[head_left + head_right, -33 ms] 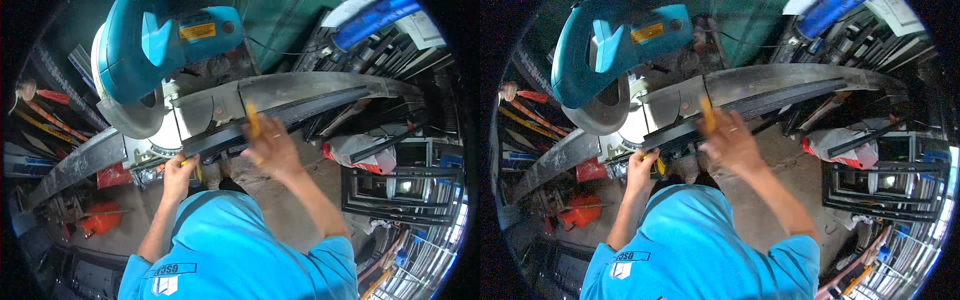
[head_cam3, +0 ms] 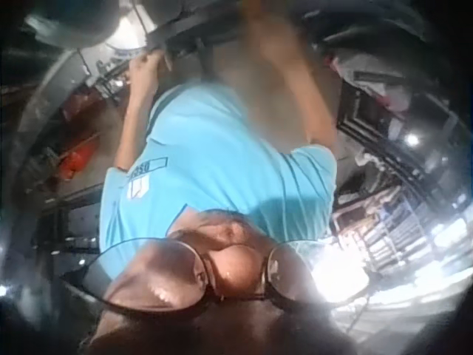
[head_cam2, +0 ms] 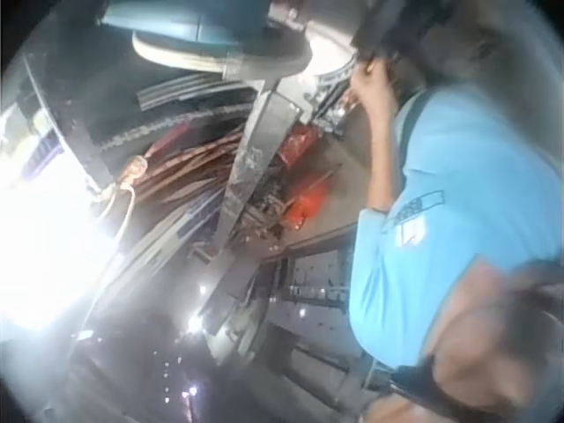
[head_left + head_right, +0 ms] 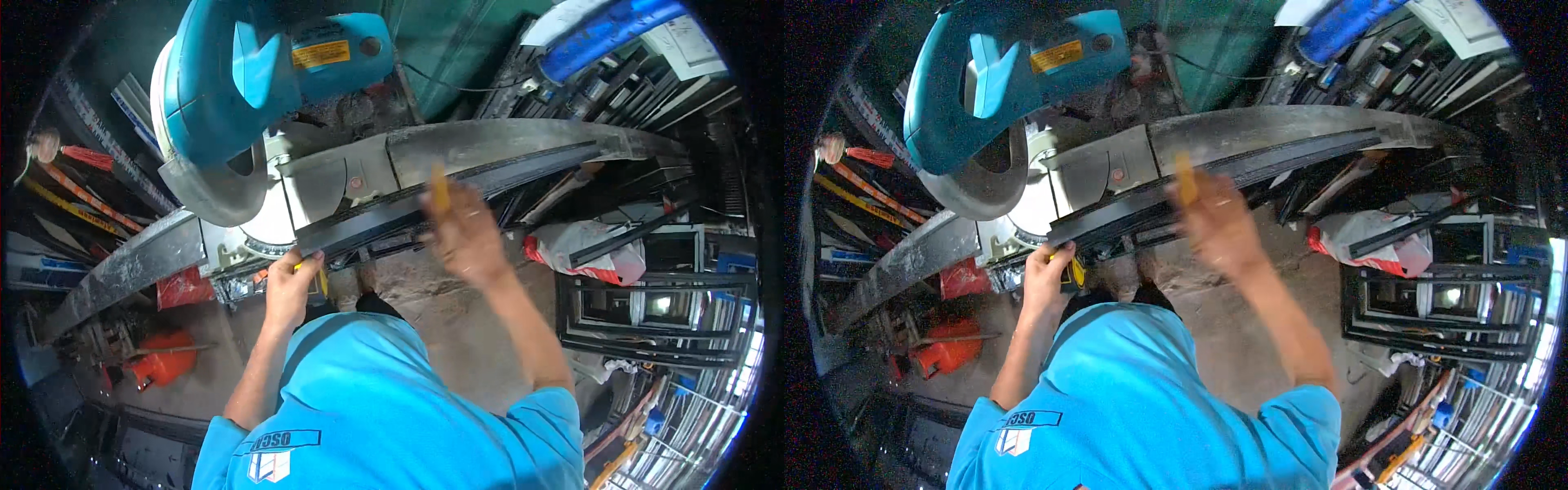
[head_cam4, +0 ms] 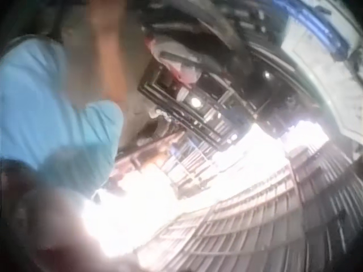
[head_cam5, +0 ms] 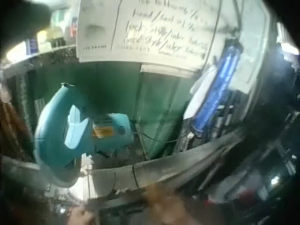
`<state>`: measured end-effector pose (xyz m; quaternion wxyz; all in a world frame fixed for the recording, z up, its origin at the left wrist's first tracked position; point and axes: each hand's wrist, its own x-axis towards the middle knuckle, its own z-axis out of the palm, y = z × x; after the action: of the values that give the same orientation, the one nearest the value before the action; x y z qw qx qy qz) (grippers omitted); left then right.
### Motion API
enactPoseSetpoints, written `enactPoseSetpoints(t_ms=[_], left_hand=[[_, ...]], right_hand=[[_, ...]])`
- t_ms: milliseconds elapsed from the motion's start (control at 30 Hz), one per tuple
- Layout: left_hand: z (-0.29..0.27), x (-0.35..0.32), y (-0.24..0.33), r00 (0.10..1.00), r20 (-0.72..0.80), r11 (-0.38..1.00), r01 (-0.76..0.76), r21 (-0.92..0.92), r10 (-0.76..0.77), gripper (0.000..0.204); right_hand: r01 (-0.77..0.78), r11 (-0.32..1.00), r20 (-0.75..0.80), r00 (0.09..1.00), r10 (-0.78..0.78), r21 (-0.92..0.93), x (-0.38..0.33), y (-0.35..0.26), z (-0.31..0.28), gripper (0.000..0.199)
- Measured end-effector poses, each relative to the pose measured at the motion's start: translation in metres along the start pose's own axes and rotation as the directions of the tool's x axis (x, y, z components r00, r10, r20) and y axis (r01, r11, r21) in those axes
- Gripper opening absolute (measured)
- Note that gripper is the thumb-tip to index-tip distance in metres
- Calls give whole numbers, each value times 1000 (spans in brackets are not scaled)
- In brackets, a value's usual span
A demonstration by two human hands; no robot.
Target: The person measures a large metal window frame with a tape measure and pencil, then moves to a miter saw station. They measure and mark a long metal profile, then use the miter saw to cut the profile to the required length.
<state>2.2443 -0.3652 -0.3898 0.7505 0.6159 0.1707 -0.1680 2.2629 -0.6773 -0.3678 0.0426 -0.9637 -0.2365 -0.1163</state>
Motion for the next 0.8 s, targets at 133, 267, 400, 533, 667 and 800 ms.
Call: enactPoseSetpoints(t_ms=[133,267,400,533,667,800], left_hand=[[3,-6,0,999,37,996,-26,85,23,16],[9,-24,9,993,19,980,-121,159,119,17],[-5,-27,-4,992,74,975,-119,188,107,22],[-21,-42,0,944,222,886,-309,345,243,23],[-44,-54,3,969,168,943,-219,252,180,20],[-130,-35,-5,981,-179,994,-87,-71,74,19]], right_hand=[[-563,818,-165,823,543,-117,-57,173,-33,43],[-849,521,-363,516,776,-92,-176,291,-43,24],[-365,931,-212,912,351,-29,-105,213,-38,52],[-342,880,-70,938,338,-329,-81,223,-18,61],[-245,959,4,969,248,-141,-81,265,1,50],[-135,987,-101,987,126,-85,-31,174,-6,45]])
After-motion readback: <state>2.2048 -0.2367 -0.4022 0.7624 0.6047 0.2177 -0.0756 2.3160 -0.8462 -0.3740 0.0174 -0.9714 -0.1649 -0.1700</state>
